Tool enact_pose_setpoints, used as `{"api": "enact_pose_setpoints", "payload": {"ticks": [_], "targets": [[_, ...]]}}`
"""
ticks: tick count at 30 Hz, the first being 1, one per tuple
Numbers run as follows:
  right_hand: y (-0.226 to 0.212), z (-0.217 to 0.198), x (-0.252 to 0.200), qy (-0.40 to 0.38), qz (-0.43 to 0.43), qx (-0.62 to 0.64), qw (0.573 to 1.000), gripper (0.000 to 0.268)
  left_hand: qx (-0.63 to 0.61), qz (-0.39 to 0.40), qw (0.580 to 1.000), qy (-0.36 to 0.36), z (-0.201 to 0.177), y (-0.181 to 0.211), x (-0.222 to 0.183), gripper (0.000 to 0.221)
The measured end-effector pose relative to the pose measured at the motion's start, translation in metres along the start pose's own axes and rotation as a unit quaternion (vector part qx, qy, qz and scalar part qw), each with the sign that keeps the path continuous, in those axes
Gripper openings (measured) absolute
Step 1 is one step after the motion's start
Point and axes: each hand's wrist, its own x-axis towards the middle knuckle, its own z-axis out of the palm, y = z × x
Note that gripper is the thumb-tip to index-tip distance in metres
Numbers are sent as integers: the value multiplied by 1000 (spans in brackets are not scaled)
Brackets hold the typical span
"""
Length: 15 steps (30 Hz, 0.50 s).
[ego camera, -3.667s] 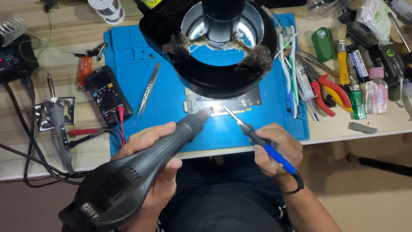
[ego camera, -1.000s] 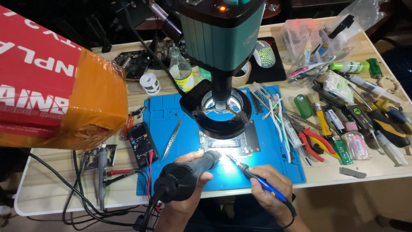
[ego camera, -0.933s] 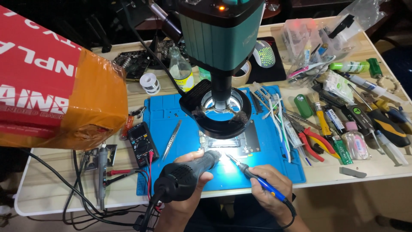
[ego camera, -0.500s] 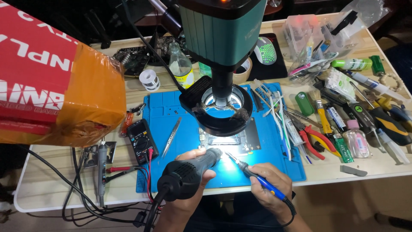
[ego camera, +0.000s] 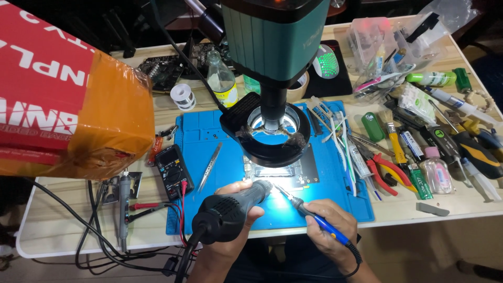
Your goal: Repairing a circuit board using a hot air rework station and a soldering probe under a microscope.
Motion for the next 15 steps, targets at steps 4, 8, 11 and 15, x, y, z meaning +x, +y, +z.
{"api": "enact_pose_setpoints", "payload": {"ticks": [4, 8, 11, 15], "targets": [[-1, 1, 1, 1, -7, -3, 1000, 19, -11, -62, 997, -39, -5, 4, -1, 52], [1, 1, 0, 0, -6, -2, 1000, 19, -23, -48, 998, -24, -2, 0, -2, 53], [2, 1, -2, 0, -8, -5, 1000, 19, 12, -58, 998, -34, -4, 5, 1, 52], [1, 1, 0, 2, -9, -2, 1000, 19, 27, -54, 998, -35, -5, 7, 4, 52]]}}
